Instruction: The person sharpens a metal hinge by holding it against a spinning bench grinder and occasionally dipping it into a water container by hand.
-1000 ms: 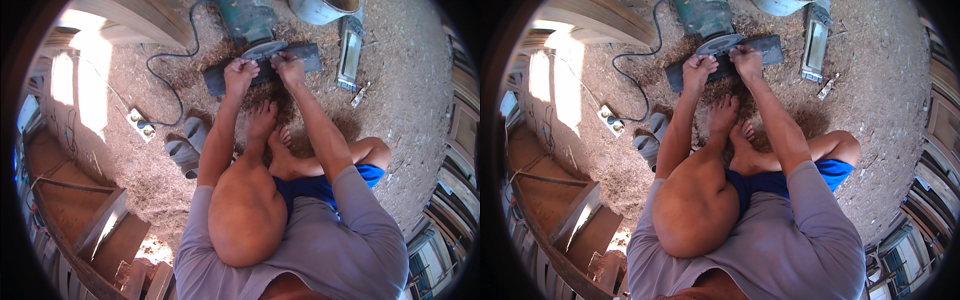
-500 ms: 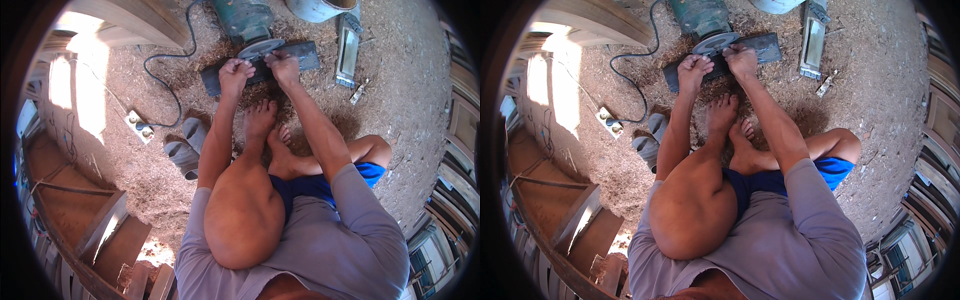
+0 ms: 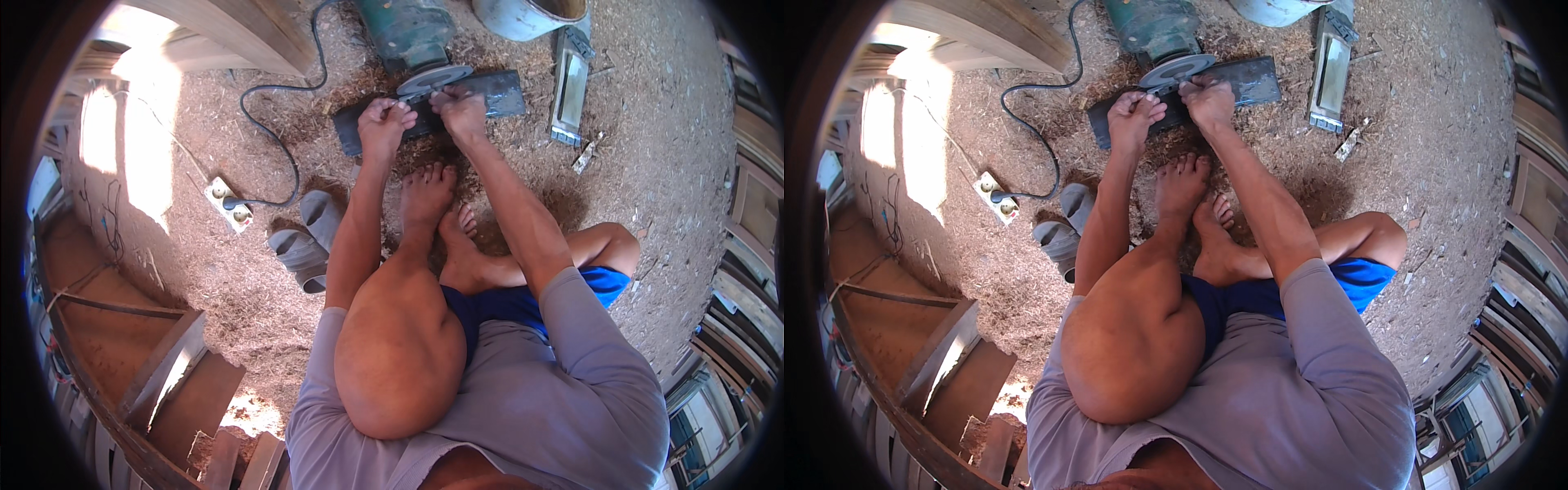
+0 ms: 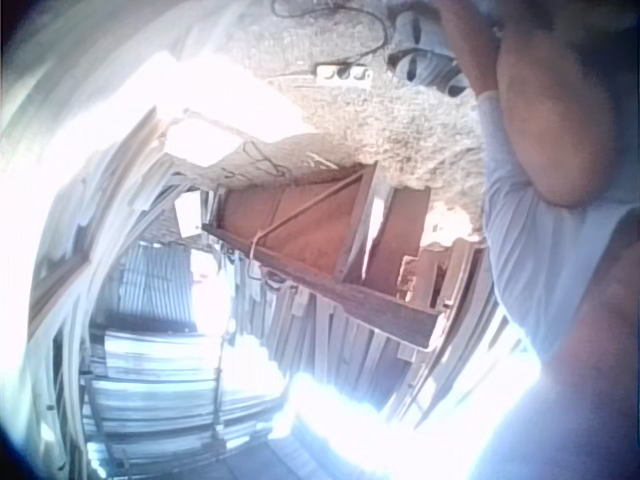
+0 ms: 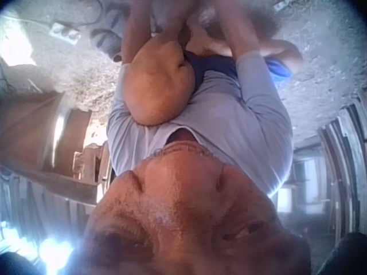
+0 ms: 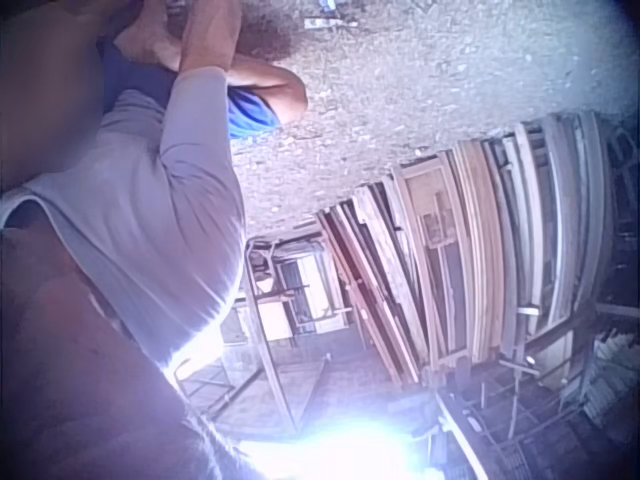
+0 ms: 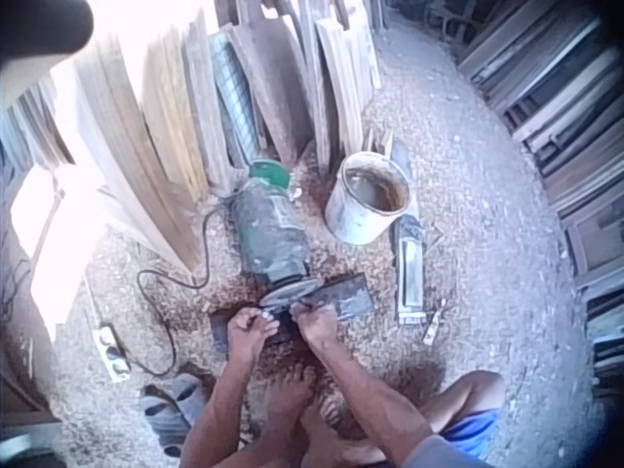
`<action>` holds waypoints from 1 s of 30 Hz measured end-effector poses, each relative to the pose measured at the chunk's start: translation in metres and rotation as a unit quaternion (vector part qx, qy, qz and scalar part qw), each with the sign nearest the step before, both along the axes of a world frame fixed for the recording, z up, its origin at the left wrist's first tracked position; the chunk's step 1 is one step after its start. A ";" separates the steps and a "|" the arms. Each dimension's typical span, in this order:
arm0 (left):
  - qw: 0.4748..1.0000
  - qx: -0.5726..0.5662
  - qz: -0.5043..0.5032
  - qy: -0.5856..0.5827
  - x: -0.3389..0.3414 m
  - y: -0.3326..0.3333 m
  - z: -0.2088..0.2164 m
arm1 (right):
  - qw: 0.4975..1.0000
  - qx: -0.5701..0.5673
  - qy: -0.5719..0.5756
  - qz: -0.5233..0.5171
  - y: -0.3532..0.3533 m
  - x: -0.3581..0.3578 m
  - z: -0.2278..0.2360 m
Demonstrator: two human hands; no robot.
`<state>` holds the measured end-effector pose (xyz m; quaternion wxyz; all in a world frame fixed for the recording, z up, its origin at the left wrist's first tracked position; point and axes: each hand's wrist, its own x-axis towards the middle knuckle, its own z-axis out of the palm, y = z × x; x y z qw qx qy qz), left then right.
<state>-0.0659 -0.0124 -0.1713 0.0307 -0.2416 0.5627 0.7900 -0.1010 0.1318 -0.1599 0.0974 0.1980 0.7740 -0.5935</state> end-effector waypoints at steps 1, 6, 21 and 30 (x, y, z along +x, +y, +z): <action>1.000 0.000 0.001 0.000 0.000 -0.001 0.000 | 1.000 -0.001 -0.004 -0.002 -0.001 0.001 -0.001; 1.000 -0.004 0.000 0.004 0.002 -0.003 0.003 | 0.998 -0.050 -0.003 -0.025 -0.006 0.001 -0.007; 1.000 0.003 0.012 -0.005 0.006 -0.009 0.008 | 0.996 -0.083 -0.018 -0.036 -0.013 0.002 0.000; 1.000 -0.014 -0.022 -0.008 -0.003 -0.005 0.004 | 0.993 -0.105 -0.034 -0.045 -0.003 -0.002 -0.006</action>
